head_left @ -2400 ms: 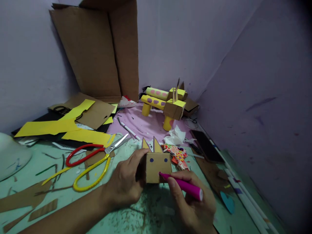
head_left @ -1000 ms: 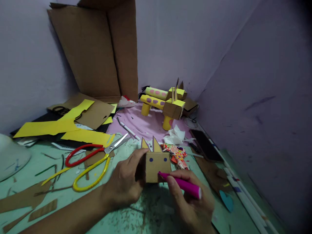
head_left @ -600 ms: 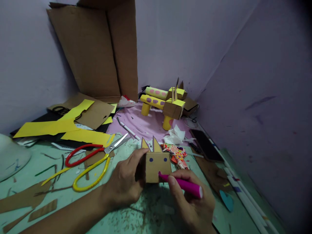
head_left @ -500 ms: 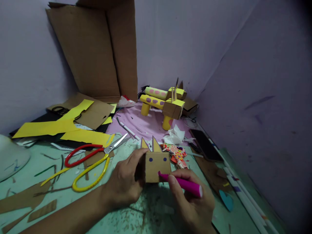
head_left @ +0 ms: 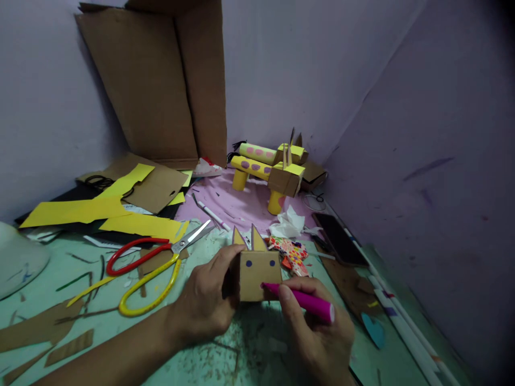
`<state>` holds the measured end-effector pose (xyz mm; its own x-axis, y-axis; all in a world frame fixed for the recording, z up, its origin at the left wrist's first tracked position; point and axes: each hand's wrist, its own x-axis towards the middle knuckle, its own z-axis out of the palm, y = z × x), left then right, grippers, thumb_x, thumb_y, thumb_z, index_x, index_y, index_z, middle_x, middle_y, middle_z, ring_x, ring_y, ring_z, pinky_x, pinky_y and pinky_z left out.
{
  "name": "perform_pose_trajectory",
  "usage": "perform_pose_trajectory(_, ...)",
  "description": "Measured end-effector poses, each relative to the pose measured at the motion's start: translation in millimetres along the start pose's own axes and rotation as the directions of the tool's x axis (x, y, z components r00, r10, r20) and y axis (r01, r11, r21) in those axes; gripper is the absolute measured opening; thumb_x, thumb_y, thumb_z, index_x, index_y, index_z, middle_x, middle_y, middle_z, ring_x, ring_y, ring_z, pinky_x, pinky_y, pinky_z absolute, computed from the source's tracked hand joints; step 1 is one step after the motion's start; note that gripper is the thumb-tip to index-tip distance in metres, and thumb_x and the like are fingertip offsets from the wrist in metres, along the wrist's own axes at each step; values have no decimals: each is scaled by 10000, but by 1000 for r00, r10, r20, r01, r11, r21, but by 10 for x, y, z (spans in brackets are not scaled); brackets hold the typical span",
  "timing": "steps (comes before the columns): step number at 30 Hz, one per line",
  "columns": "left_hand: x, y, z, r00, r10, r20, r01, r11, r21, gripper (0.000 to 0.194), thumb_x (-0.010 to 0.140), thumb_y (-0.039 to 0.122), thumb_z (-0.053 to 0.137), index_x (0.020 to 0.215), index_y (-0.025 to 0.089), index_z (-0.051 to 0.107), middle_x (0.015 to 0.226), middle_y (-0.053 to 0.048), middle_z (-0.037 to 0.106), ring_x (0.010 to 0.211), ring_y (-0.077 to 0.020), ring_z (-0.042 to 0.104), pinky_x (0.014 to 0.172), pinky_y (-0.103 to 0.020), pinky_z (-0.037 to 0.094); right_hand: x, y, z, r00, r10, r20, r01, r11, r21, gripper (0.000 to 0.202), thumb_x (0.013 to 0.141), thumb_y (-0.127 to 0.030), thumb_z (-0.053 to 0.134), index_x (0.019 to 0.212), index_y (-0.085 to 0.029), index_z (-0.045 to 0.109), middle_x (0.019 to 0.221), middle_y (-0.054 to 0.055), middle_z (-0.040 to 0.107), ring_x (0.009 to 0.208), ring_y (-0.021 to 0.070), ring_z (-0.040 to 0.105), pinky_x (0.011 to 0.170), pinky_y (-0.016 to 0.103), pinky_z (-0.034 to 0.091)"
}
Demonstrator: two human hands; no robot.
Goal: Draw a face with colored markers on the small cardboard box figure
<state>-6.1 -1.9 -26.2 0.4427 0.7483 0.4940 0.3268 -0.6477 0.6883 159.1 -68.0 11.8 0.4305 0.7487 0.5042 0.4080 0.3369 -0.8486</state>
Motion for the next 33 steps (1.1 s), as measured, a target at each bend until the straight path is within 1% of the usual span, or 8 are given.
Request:
perform_pose_trajectory(4, 0, 1, -5, 1000, 2, 3, -2, 1000, -8, 736, 721, 108, 574, 1403, 270, 349, 1261, -87, 643, 1059, -273, 696, 851, -384, 599, -5, 2, 9, 1000, 1, -2, -1, 1000, 13, 81, 829, -243, 681, 768, -283, 716, 661, -86, 728, 582, 100, 666, 584, 181, 521)
perform_pose_trajectory(11, -4, 5, -4, 1000, -22, 5, 22, 1000, -2, 725, 724, 115, 574, 1399, 263, 353, 1252, -94, 648, 1063, -285, 692, 852, -401, 598, -32, 22, 10, 1000, 25, 1, -25, 999, 30, 64, 818, -257, 692, 763, -268, 721, 654, -60, 707, 577, 110, 645, 575, 198, 515)
perform_pose_trajectory(15, 10, 12, -5, 999, -34, 4, 34, 999, -6, 711, 731, 107, 593, 1389, 249, 366, 1245, -101, 654, 1075, -287, 687, 875, -401, 592, -27, 20, -7, 1000, 23, 20, -23, 1000, -8, 96, 818, -273, 689, 728, -245, 711, 620, -34, 688, 543, 135, 626, 552, 234, 517)
perform_pose_trajectory(17, 14, 16, -11, 999, -44, 15, 44, 999, -5, 718, 725, 102, 598, 1389, 248, 366, 1231, -102, 660, 1058, -289, 691, 859, -403, 596, -21, 18, -17, 999, 19, 31, -18, 999, -30, 121, 830, -283, 678, 723, -237, 709, 613, -21, 684, 538, 147, 626, 545, 249, 518)
perform_pose_trajectory(20, 12, 18, -19, 999, -37, 26, 37, 999, -16, 729, 721, 102, 599, 1392, 255, 358, 1225, -101, 656, 1034, -285, 697, 829, -395, 601, -10, 17, -30, 999, 17, 40, -15, 999, -51, 144, 846, -294, 664, 719, -238, 701, 604, -22, 683, 530, 147, 628, 530, 246, 511)
perform_pose_trajectory(24, 9, 16, -19, 999, -30, 19, 31, 999, -16, 724, 733, 106, 590, 1397, 269, 351, 1234, -94, 652, 1052, -280, 693, 830, -387, 600, 5, 12, -35, 1000, 10, 28, -8, 998, -69, 138, 846, -278, 657, 721, -236, 701, 610, -21, 696, 534, 153, 646, 536, 251, 529)
perform_pose_trajectory(29, 7, 3, -8, 999, -36, 21, 36, 999, -9, 738, 720, 96, 584, 1401, 259, 351, 1245, -99, 651, 1062, -286, 690, 840, -397, 599, 8, -9, -17, 1000, 16, 21, -15, 1000, -22, 102, 839, -258, 671, 744, -255, 707, 646, -44, 729, 570, 136, 676, 558, 220, 535)
perform_pose_trajectory(33, 2, 2, -7, 998, -60, 26, 59, 998, 9, 759, 710, 84, 586, 1406, 266, 345, 1264, -94, 643, 1073, -280, 686, 854, -393, 595, 1, -9, -9, 999, 14, 30, -13, 1000, -7, 92, 836, -260, 675, 753, -248, 712, 651, -38, 728, 568, 143, 679, 554, 229, 544)
